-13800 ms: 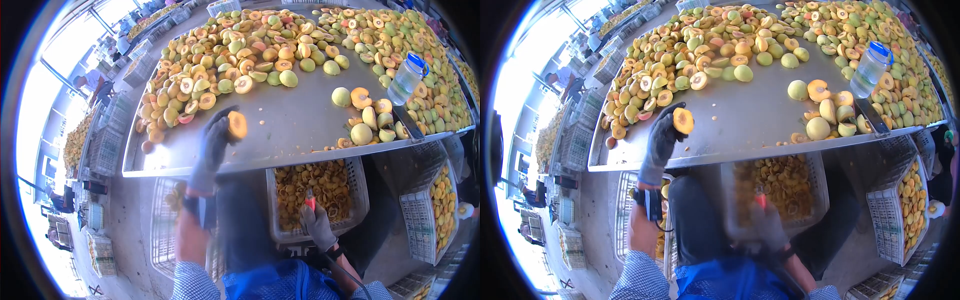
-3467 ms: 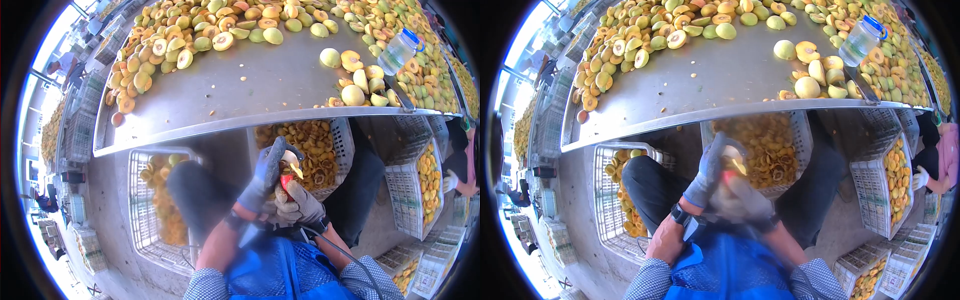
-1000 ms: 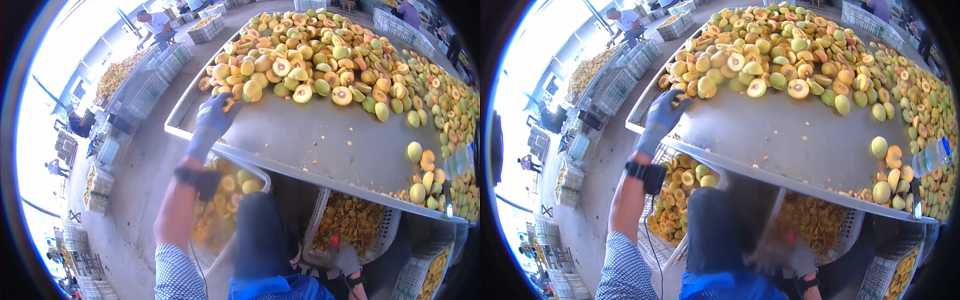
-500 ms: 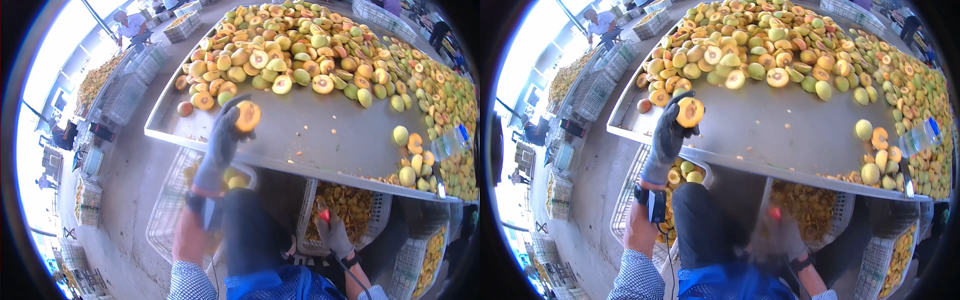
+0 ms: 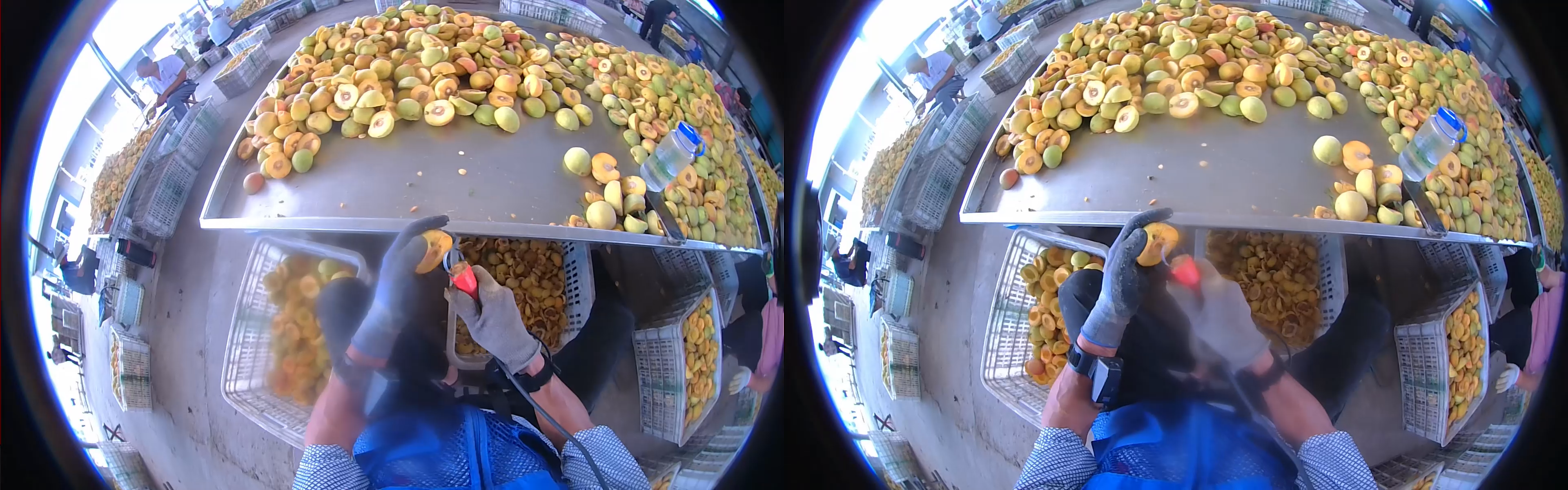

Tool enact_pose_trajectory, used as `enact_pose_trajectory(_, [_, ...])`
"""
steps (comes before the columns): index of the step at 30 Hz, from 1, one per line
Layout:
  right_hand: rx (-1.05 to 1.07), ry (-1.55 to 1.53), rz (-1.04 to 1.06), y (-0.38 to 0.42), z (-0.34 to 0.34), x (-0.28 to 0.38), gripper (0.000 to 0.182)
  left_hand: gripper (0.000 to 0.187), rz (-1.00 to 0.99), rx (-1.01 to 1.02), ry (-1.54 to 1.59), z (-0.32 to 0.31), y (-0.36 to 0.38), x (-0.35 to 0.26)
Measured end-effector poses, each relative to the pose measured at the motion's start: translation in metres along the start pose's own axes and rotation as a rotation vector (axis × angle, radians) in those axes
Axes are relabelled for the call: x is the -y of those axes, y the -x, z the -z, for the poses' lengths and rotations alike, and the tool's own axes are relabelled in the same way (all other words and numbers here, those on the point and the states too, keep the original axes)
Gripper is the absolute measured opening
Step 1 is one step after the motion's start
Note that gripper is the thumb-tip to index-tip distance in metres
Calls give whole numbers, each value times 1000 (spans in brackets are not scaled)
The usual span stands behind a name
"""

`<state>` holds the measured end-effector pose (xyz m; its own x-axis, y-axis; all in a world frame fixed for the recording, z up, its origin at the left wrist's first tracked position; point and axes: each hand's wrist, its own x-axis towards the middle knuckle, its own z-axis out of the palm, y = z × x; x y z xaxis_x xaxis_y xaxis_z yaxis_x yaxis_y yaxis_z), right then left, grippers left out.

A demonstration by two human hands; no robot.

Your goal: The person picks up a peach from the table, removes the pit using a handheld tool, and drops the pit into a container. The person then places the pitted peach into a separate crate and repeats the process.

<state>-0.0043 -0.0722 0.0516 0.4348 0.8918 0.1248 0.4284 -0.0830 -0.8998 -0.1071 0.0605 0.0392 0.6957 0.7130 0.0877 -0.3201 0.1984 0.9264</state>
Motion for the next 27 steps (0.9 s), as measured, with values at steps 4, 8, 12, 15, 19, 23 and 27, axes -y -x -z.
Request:
enact_pose_trajectory(4, [-16,100,-31,-5,2,-3,27,38,-45,56,-118,-14,3,-3])
enact_pose_trajectory(8, [-23,94,-64,-3,-1,-8,28,36,-38,47,-114,-12,2,8])
enact_pose_trajectory(12, [9,239,-39,4,0,-13,27,35,-25,-5,-133,-13,3,19])
enact_pose_trajectory(15, [13,160,-122,8,-3,-19,28,36,-61,19,-220,-15,0,20])
enact_pose_trajectory(19, [41,207,-85,23,-19,-36,27,40,-73,-35,-149,-24,-5,10])
enact_pose_trajectory(23, [-120,118,42,25,-9,-26,23,40,-202,-77,-187,-33,-9,-7])
enact_pose_trajectory(27, [-155,60,-90,20,7,-27,24,42,-164,-102,-254,-14,-11,1])
